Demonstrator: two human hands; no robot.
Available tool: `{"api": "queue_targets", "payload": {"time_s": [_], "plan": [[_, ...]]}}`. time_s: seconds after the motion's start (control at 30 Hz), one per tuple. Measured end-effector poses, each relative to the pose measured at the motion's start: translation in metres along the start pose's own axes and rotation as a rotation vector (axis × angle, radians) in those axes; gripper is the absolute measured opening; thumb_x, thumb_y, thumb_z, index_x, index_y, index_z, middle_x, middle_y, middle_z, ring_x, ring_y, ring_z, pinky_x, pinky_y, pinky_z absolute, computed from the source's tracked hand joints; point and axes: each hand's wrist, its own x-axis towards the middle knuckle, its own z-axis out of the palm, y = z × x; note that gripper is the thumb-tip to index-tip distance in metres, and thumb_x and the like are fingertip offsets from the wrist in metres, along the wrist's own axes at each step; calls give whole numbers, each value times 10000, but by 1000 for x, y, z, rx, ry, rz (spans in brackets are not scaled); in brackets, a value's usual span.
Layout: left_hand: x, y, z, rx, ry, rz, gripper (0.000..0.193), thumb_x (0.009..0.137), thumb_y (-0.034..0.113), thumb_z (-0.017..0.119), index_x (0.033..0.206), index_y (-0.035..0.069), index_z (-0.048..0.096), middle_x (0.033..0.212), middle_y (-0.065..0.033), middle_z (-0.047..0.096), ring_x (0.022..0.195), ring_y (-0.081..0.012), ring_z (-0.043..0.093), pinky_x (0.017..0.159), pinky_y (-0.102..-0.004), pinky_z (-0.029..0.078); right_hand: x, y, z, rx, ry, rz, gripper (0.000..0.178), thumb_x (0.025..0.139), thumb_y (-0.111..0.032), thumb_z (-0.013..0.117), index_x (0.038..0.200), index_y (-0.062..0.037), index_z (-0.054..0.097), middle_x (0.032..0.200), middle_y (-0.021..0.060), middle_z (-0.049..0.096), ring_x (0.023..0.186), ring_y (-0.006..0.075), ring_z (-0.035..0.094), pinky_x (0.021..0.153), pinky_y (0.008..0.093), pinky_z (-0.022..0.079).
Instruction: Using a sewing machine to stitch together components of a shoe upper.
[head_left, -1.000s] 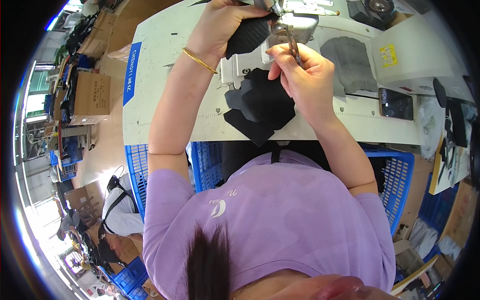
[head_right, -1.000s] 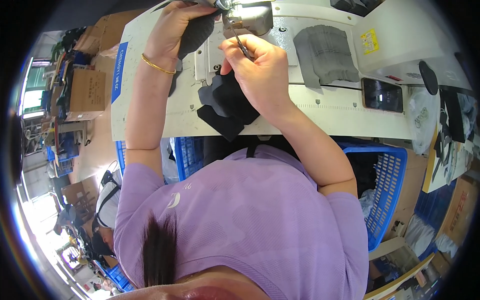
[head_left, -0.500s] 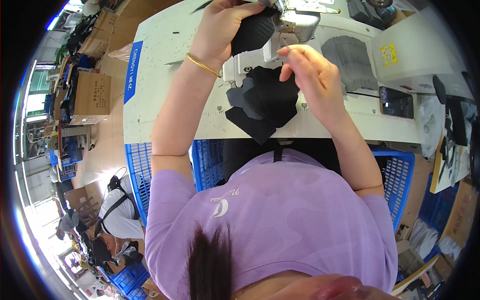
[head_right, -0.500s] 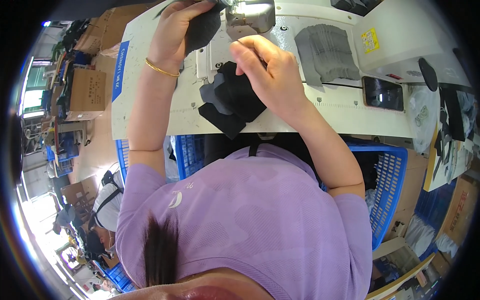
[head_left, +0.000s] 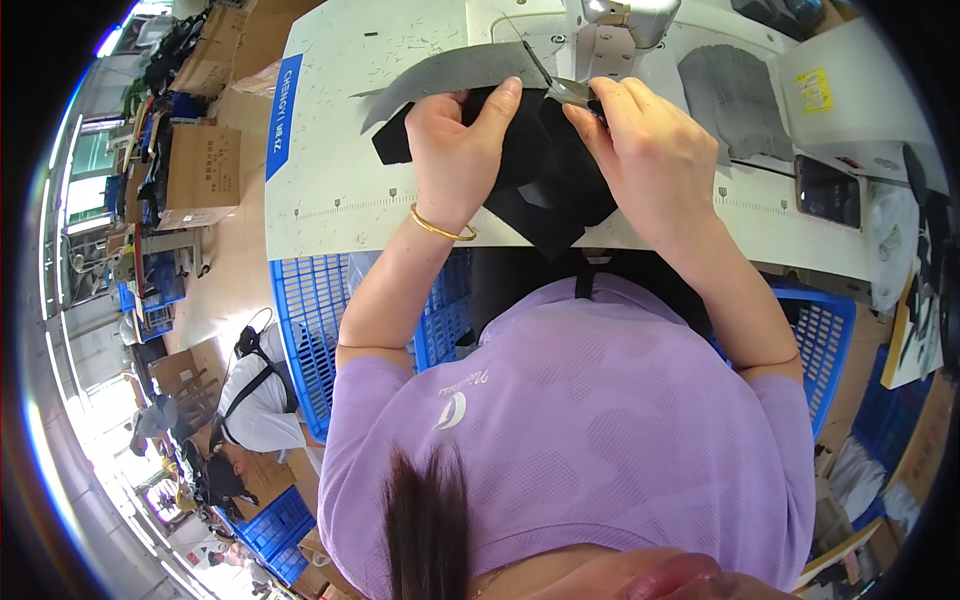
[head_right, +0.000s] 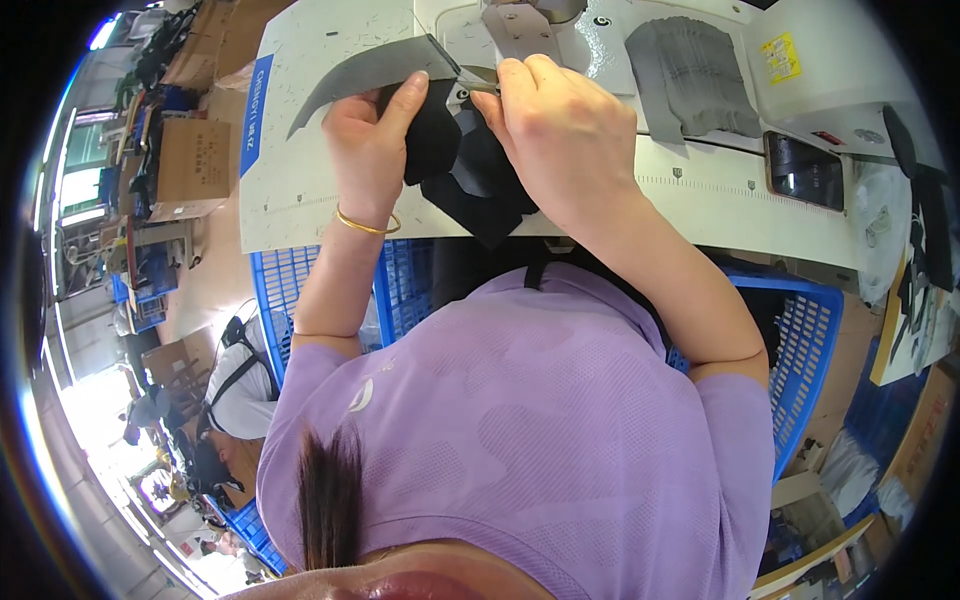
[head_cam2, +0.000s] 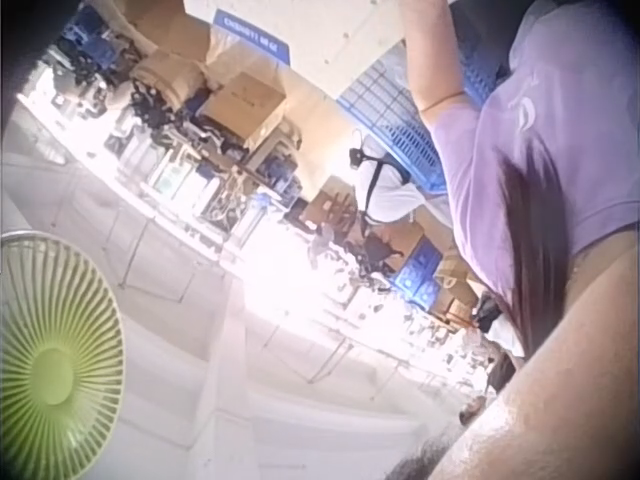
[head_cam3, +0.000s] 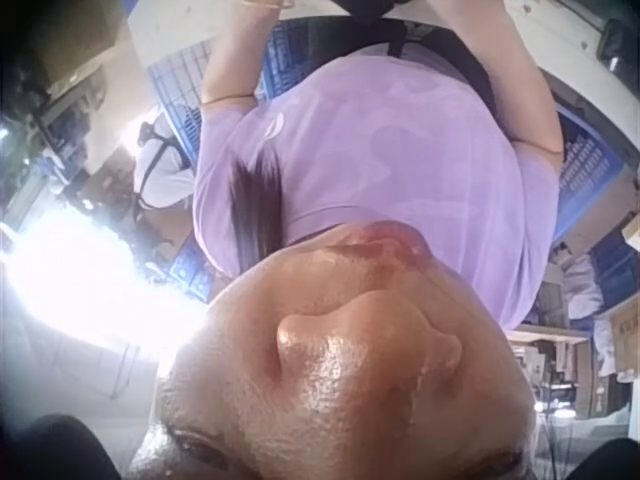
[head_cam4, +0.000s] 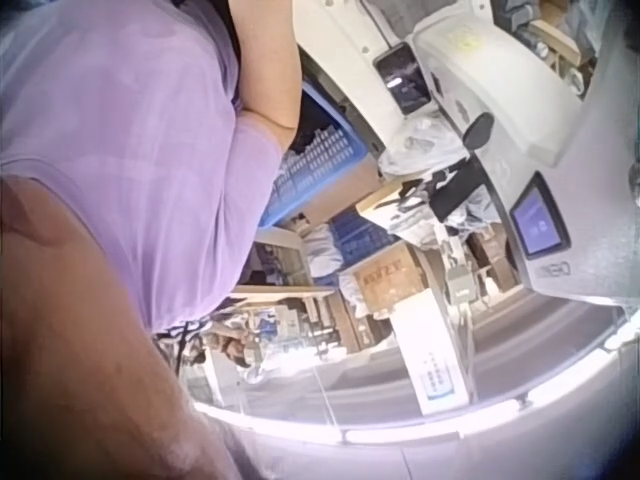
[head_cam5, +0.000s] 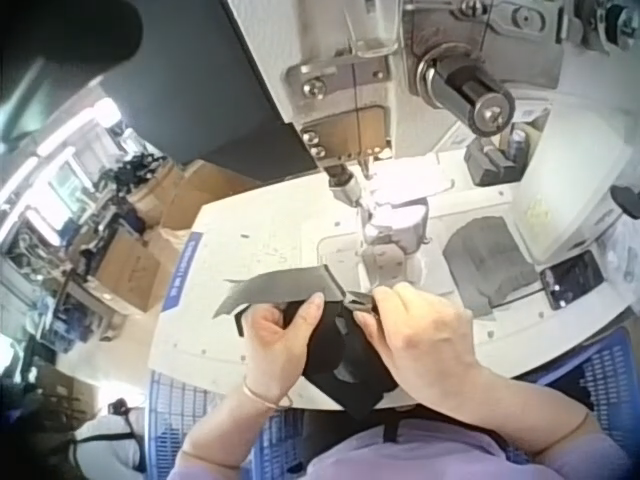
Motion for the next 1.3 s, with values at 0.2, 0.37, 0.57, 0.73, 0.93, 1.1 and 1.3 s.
{"api": "queue_targets", "payload": {"time_s": [0.2,0.37,0.57,0.73,0.93,1.1,1.3], "plan": [[-9,-6,1,-23,-55,-48,218,860,137,729,882,-77,692,790,-45,698,702,-63,557,630,-233,457,-2,0,1,-42,-60,-46,239,836,-276,696,775,-73,586,674,40,556,617,220,622,511,326,482],[-7,-14,-16,-76,-148,-193,206,853,130,735,895,-68,701,807,-54,701,711,-63,578,649,-226,480,4,21,0,433,-75,201,269,887,-317,673,883,-49,680,660,37,608,595,152,612,515,288,455],[-11,3,-21,-298,-326,-315,221,865,78,705,1043,-50,675,933,-65,701,828,-96,623,770,-238,517,10,28,5,992,-424,361,323,949,-350,616,942,-46,724,628,-2,580,564,45,472,508,239,372],[-11,3,-32,-202,-406,-346,222,863,79,704,1047,-43,679,938,-67,705,827,-98,623,769,-242,517,8,27,8,1030,-473,354,288,961,-323,608,943,-60,727,621,-23,556,558,35,452,494,224,342],[12,-30,-58,3,-273,-441,304,849,159,729,1056,-60,688,977,-86,714,844,-96,636,770,-235,512,-3,35,12,1000,-288,447,272,960,-280,607,955,-33,722,624,-33,551,580,23,456,507,214,336],[30,-62,-86,388,-190,-370,378,869,254,700,1089,-53,671,1004,-124,708,917,-198,660,823,-311,507,-26,57,10,940,-315,557,261,933,-271,651,987,-23,711,647,-34,559,612,41,478,527,229,356],[16,-77,-85,1054,79,22,418,831,303,689,1054,-46,629,1079,-199,620,1034,-373,568,904,-432,458,-53,61,11,574,-349,607,204,863,-170,720,818,-26,583,695,5,571,646,103,547,560,282,425]]}}
